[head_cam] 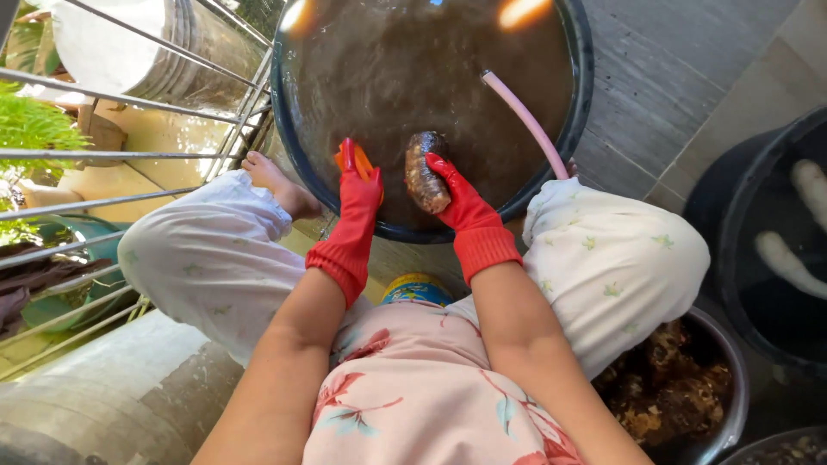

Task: A person wearing red gloves scrubs a large root vegetable with a brush in a tub of water.

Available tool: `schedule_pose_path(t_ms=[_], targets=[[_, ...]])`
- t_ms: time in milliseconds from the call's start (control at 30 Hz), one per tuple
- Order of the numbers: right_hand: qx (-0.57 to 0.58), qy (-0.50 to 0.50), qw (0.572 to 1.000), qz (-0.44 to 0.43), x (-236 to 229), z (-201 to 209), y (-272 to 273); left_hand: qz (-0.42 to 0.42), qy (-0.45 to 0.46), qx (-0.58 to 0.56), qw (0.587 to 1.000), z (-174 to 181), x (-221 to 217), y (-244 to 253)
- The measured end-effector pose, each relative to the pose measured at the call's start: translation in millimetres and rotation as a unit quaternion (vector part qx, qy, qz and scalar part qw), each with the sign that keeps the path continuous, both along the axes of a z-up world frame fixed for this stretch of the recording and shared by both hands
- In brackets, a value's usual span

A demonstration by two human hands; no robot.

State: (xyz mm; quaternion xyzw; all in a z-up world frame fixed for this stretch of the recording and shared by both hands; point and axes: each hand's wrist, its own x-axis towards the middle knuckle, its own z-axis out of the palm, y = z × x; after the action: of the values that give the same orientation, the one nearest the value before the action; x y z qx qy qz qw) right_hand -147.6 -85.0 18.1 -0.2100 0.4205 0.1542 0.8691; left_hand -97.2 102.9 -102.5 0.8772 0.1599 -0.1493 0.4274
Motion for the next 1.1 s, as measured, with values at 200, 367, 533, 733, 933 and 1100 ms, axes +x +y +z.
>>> schedule_pose_path(t_ms=[200, 367, 533, 733, 933, 1100], targets=[[0.085, 0.05, 0.994, -0.053, -11, -78, -6, -0.072, 0.071, -0.063, 0.993, -64, -4, 7], [-0.186, 0.047, 0.968, 0.161, -15, 15, 37, -0.1, 0.113, -0.075, 0.986, 19, -29, -17], [-0.476, 0.052, 0.775, 0.412, -49, 85, 47, -0.079, 0.144, -0.051, 0.985, 60, -56, -21], [-0.51, 0.008, 0.765, 0.393, -61, 34, 31, -0.043, 0.088, -0.182, 0.978, 106, -78, -20], [-0.757, -0.421, 0.438, 0.242, -88, -14, 8, -0.035, 0.031, -0.289, 0.956, 80, -72, -28], [-0.238, -0.224, 0.945, -0.019, -92, 118, 49, 0.012, 0.059, -0.511, 0.858, 163, -74, -9]])
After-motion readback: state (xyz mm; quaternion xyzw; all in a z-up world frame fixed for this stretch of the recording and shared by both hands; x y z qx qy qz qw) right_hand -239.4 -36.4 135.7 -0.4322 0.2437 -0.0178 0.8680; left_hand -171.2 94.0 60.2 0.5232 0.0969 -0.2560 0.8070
